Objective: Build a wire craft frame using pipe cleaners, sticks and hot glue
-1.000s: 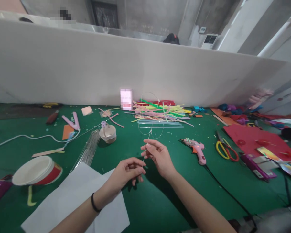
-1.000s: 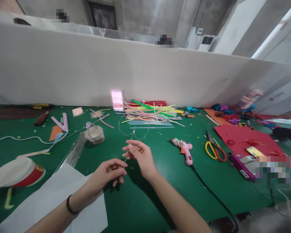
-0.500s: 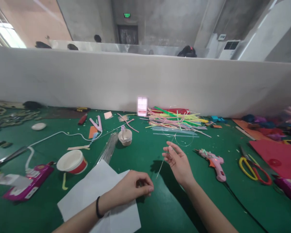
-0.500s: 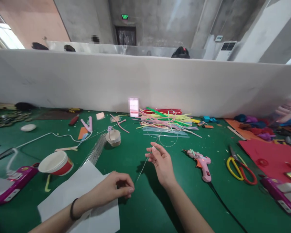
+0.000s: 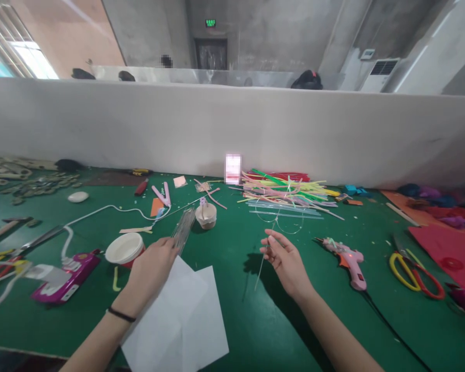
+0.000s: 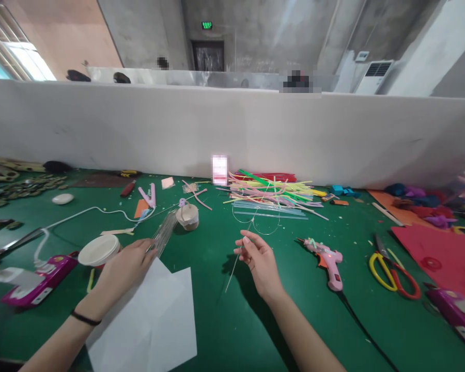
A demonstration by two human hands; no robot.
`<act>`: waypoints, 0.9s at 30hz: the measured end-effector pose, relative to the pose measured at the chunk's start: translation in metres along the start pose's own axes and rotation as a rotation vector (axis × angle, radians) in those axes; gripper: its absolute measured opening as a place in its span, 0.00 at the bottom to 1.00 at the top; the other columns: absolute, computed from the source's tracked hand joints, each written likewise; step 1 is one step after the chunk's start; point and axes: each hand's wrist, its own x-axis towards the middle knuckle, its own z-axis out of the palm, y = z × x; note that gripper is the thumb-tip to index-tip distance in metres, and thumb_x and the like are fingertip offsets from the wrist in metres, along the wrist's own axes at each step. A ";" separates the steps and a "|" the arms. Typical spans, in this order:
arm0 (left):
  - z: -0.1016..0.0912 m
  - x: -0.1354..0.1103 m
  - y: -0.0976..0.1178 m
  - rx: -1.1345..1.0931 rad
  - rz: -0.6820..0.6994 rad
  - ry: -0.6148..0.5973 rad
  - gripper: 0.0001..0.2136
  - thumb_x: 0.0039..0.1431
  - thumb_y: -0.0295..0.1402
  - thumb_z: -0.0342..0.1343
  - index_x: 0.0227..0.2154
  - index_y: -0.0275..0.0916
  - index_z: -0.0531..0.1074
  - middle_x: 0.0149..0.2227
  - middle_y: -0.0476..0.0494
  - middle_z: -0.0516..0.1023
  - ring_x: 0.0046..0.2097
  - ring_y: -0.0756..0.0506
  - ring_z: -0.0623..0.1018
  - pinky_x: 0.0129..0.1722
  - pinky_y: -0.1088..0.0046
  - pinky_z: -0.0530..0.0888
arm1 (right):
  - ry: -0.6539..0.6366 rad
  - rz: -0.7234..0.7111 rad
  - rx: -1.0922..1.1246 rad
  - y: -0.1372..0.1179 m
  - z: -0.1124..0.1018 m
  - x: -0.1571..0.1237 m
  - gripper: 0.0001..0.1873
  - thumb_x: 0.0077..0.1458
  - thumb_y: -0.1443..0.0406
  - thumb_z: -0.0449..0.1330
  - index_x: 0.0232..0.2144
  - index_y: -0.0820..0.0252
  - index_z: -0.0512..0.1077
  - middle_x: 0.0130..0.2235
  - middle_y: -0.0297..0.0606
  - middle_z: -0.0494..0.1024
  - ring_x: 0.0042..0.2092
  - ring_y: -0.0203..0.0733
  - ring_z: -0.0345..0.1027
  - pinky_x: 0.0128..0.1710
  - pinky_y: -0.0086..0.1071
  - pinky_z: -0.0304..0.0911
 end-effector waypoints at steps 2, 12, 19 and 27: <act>0.015 -0.001 0.004 0.033 0.047 -0.001 0.23 0.66 0.40 0.43 0.56 0.31 0.69 0.61 0.28 0.68 0.61 0.33 0.68 0.56 0.57 0.68 | -0.009 -0.001 -0.004 0.000 -0.001 0.001 0.20 0.50 0.58 0.69 0.45 0.57 0.76 0.35 0.35 0.79 0.32 0.32 0.74 0.30 0.23 0.66; 0.013 -0.023 0.095 -0.536 0.347 -0.105 0.19 0.67 0.42 0.42 0.54 0.44 0.71 0.55 0.43 0.76 0.55 0.43 0.75 0.54 0.64 0.71 | -0.138 0.151 -0.302 0.015 0.005 -0.002 0.24 0.48 0.51 0.67 0.40 0.63 0.72 0.36 0.41 0.80 0.30 0.38 0.76 0.24 0.26 0.67; 0.025 -0.026 0.143 -0.688 0.265 -0.297 0.12 0.64 0.42 0.49 0.42 0.41 0.70 0.36 0.45 0.79 0.36 0.46 0.77 0.35 0.72 0.71 | -0.247 0.118 -0.604 0.027 -0.001 -0.003 0.17 0.52 0.55 0.62 0.39 0.60 0.72 0.33 0.37 0.80 0.26 0.36 0.73 0.22 0.27 0.66; 0.036 -0.010 0.150 -0.572 0.355 -0.323 0.17 0.66 0.39 0.45 0.54 0.42 0.65 0.31 0.49 0.77 0.31 0.45 0.77 0.30 0.73 0.67 | -0.201 -0.218 -1.600 -0.093 -0.007 0.048 0.13 0.57 0.59 0.58 0.27 0.61 0.77 0.27 0.40 0.80 0.29 0.42 0.74 0.30 0.31 0.64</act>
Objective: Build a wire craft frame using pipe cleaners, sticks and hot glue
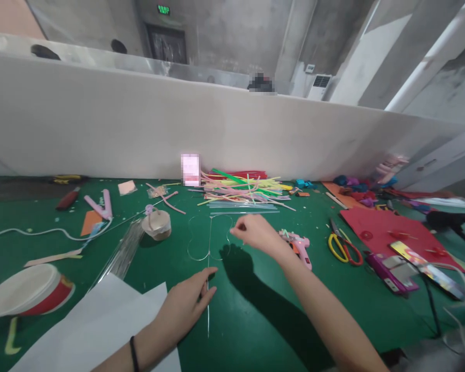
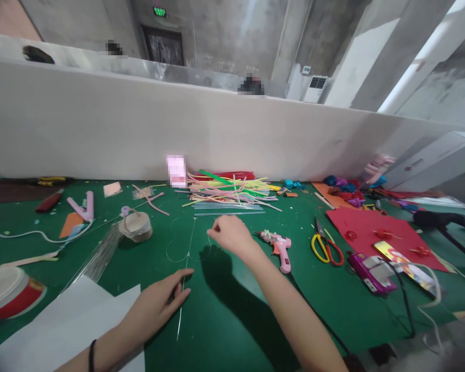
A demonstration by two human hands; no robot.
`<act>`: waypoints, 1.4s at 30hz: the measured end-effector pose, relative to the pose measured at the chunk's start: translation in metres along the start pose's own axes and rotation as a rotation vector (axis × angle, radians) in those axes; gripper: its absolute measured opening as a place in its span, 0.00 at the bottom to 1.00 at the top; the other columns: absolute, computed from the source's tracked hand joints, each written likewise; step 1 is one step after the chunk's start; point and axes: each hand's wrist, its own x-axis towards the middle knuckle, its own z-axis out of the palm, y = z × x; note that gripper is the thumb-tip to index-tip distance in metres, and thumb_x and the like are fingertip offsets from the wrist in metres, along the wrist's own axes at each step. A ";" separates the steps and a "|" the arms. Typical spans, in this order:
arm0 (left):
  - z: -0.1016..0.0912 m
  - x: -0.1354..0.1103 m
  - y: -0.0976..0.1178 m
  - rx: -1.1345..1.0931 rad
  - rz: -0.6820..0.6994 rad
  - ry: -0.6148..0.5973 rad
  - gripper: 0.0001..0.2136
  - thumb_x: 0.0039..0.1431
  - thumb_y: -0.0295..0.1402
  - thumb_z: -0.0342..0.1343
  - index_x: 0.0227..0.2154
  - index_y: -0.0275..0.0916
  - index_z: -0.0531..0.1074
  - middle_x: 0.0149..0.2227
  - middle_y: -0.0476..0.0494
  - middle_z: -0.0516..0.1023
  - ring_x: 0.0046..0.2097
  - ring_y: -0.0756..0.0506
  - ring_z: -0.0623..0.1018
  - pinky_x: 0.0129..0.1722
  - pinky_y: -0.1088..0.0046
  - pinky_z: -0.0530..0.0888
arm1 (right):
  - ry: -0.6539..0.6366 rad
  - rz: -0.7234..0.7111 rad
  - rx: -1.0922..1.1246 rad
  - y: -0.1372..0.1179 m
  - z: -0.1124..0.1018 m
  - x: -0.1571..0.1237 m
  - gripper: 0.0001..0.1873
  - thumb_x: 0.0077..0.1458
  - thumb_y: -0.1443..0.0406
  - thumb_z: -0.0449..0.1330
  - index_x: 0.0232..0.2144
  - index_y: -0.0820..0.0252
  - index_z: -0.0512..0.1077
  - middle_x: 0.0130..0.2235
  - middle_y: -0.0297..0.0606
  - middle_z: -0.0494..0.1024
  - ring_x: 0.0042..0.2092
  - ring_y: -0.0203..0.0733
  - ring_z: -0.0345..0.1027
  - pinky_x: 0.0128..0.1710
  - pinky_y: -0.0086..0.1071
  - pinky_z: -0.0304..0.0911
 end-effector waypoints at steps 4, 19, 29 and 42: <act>0.015 0.011 -0.005 0.113 0.165 0.036 0.20 0.68 0.40 0.41 0.59 0.41 0.63 0.41 0.41 0.81 0.39 0.41 0.81 0.36 0.69 0.71 | 0.091 -0.131 -0.285 -0.014 -0.005 0.082 0.11 0.59 0.67 0.56 0.37 0.61 0.78 0.41 0.43 0.82 0.44 0.46 0.74 0.43 0.34 0.65; 0.011 0.013 -0.009 -0.122 0.183 0.043 0.17 0.70 0.39 0.39 0.51 0.42 0.69 0.23 0.50 0.75 0.25 0.47 0.74 0.25 0.73 0.64 | 0.120 -0.156 -0.470 -0.021 0.052 0.190 0.12 0.63 0.68 0.56 0.46 0.70 0.72 0.47 0.53 0.77 0.51 0.50 0.70 0.52 0.43 0.63; 0.014 0.011 -0.017 -0.267 0.284 0.568 0.21 0.67 0.39 0.46 0.61 0.43 0.57 0.61 0.35 0.63 0.63 0.40 0.64 0.59 0.58 0.65 | 0.845 -0.253 0.710 -0.035 -0.019 0.080 0.17 0.65 0.54 0.48 0.46 0.58 0.68 0.41 0.42 0.78 0.41 0.40 0.73 0.42 0.34 0.67; 0.025 0.018 -0.017 -0.764 -0.016 0.243 0.21 0.64 0.53 0.41 0.31 0.40 0.66 0.19 0.58 0.52 0.19 0.53 0.55 0.19 0.77 0.54 | 0.501 0.016 1.433 -0.053 0.088 -0.007 0.21 0.58 0.44 0.54 0.37 0.52 0.56 0.26 0.26 0.75 0.29 0.38 0.75 0.31 0.32 0.69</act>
